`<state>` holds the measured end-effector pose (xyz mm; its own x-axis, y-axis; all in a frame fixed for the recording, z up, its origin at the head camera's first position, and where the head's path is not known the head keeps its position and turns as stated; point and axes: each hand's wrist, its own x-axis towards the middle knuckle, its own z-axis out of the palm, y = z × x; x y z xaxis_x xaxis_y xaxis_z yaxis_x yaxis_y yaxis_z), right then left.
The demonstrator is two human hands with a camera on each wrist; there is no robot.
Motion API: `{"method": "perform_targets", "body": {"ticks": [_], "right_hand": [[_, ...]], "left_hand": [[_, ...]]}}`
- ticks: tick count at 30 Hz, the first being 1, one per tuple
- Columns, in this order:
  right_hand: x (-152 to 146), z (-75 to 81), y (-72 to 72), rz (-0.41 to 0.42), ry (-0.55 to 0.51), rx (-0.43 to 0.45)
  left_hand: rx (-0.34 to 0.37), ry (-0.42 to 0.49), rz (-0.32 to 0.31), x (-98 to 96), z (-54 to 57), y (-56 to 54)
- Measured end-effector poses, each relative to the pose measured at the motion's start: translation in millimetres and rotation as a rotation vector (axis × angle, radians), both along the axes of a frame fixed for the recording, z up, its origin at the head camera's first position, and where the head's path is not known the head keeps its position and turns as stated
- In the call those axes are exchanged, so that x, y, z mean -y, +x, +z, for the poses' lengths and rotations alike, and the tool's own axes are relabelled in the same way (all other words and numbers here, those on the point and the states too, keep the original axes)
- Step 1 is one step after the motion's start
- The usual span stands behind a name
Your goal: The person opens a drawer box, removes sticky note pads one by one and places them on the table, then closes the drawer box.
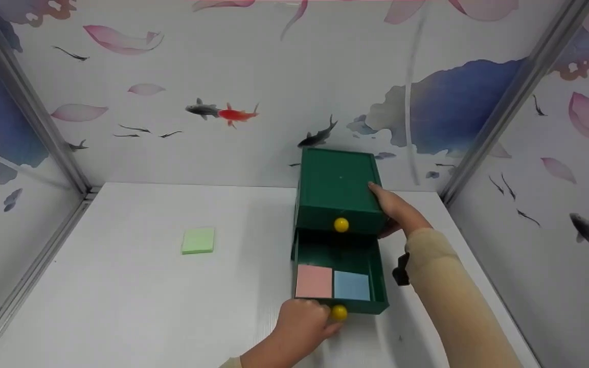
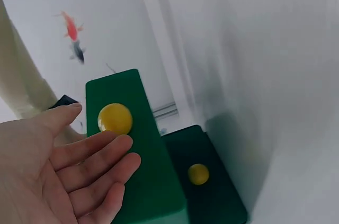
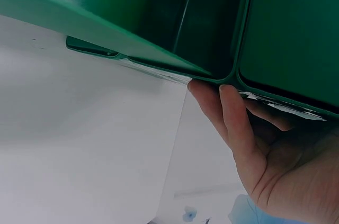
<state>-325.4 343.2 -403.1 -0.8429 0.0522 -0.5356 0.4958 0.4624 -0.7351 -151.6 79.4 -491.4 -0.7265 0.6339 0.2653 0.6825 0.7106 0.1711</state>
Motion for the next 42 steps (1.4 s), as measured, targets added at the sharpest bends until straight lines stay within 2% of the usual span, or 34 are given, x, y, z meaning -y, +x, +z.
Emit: {"method": "perform_targets", "body": {"ticks": [7,11,14,19,22,27,33,38,42], "right_hand": [[-2,-0.3,0.1,-0.02,-0.02,0.013],[0,0.1,-0.1,-0.011,-0.015,0.007],[1,1.2,-0.6,-0.013,-0.009,0.007],[0,1.2,-1.5,-0.011,-0.012,0.016],[0,0.8,-1.7,-0.004,-0.017,0.017],[0,0.8,-1.7,-0.003,-0.021,0.009],[-1,-0.2,-0.7,0.002,-0.025,0.002],[-1,-0.1,-0.4,-0.007,-0.022,-0.003],[-1,-0.2,-0.5,-0.01,-0.024,-0.001]], "left_hand": [[0.078,0.013,-0.014,5.2,28.1,1.5],[0.042,0.022,-0.029,6.7,41.0,-2.7],[-0.014,0.022,-0.035,7.0,45.5,-11.7],[-0.142,-0.014,-0.043,5.1,41.9,-30.4],[-0.151,-0.026,-0.047,2.0,35.7,-39.5],[-0.091,-0.066,-0.05,-4.6,26.1,-52.0],[-0.002,-0.16,-0.046,-11.8,17.5,-63.3],[0.045,-0.224,-0.059,-14.0,14.3,-69.0],[0.129,-0.307,-0.079,-16.7,17.6,-73.0]]}}
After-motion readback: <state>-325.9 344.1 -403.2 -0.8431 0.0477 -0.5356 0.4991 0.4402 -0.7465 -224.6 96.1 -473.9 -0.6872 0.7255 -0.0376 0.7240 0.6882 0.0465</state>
